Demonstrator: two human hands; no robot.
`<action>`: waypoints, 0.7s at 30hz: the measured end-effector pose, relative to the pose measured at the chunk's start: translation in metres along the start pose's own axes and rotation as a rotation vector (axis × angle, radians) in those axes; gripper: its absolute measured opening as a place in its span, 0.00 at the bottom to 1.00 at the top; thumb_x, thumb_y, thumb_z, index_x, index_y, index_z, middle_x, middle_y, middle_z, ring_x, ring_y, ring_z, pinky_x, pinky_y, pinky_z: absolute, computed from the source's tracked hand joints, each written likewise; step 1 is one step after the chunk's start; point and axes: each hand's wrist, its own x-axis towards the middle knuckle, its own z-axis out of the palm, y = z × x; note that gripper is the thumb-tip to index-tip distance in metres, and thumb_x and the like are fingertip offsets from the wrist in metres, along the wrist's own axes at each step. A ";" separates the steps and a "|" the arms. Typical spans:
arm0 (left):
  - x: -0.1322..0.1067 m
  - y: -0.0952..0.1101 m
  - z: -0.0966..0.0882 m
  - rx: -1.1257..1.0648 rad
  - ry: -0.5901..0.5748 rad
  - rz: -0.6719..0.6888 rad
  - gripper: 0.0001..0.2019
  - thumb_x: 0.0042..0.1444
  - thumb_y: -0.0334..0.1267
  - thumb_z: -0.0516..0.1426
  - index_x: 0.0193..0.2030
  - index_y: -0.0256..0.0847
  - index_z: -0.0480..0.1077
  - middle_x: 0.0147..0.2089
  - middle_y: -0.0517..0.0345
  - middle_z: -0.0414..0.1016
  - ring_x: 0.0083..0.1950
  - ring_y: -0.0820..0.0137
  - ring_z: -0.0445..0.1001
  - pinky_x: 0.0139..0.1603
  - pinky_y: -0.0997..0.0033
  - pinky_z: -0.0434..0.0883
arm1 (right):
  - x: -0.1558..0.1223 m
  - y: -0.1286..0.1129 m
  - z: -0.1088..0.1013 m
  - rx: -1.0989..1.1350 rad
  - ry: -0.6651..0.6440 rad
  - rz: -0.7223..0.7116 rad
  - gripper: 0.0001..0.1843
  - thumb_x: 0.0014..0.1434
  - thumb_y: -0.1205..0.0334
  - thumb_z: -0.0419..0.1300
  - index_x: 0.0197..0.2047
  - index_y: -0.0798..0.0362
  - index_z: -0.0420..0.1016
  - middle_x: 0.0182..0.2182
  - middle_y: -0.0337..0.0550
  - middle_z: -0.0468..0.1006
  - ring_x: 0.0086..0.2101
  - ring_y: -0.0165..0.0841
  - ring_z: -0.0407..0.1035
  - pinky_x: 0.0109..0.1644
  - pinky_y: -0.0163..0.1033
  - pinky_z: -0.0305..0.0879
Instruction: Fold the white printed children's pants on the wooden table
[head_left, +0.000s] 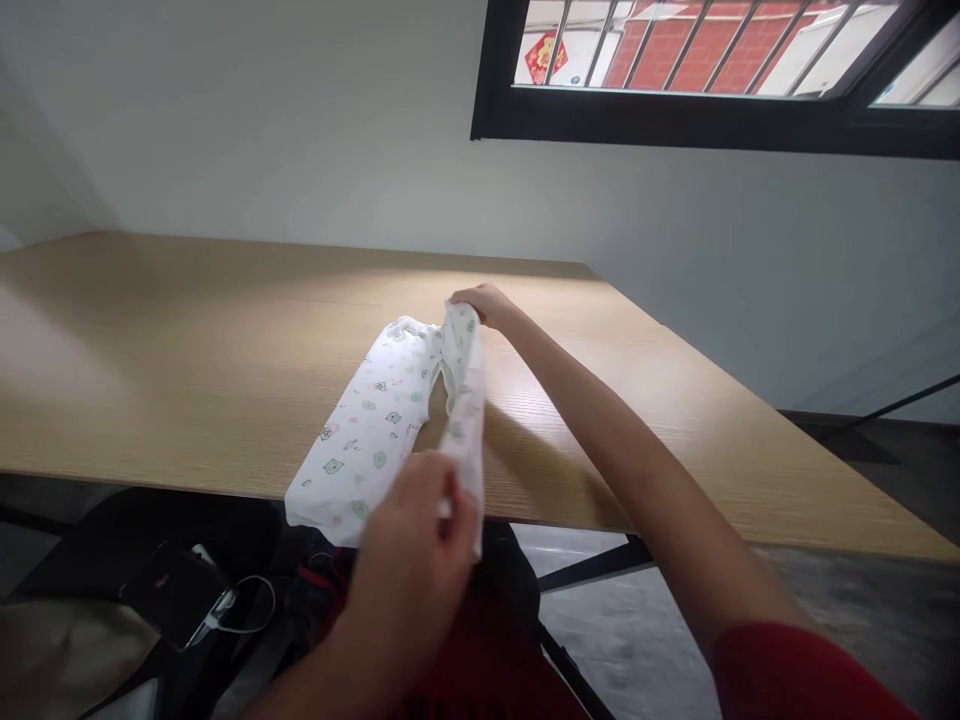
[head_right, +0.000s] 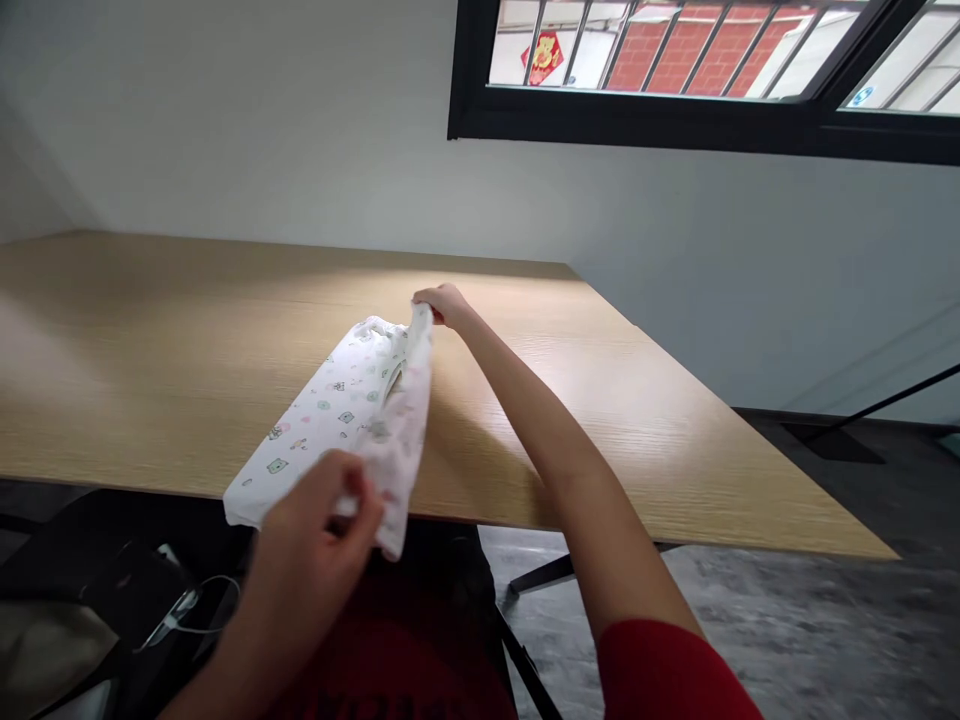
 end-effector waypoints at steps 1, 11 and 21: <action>-0.002 -0.008 -0.014 0.025 0.043 -0.073 0.06 0.56 0.35 0.49 0.28 0.43 0.57 0.22 0.66 0.63 0.20 0.76 0.65 0.19 0.79 0.63 | 0.004 -0.011 0.010 0.066 -0.004 0.016 0.09 0.49 0.71 0.57 0.21 0.56 0.61 0.16 0.38 0.60 0.19 0.24 0.57 0.20 0.30 0.59; -0.019 -0.101 -0.049 0.659 -0.014 -0.021 0.13 0.55 0.32 0.49 0.41 0.49 0.73 0.50 0.45 0.63 0.47 0.50 0.66 0.37 0.51 0.68 | 0.002 -0.003 0.118 -0.267 0.001 -0.111 0.14 0.50 0.69 0.51 0.18 0.52 0.51 0.16 0.38 0.58 0.21 0.29 0.60 0.24 0.34 0.57; 0.056 -0.082 -0.019 0.271 -0.434 0.389 0.13 0.59 0.32 0.46 0.43 0.38 0.69 0.56 0.50 0.62 0.57 0.62 0.61 0.57 0.58 0.62 | -0.011 0.010 0.067 -0.200 -0.430 -0.378 0.11 0.59 0.60 0.49 0.33 0.55 0.70 0.35 0.44 0.73 0.34 0.31 0.67 0.37 0.34 0.64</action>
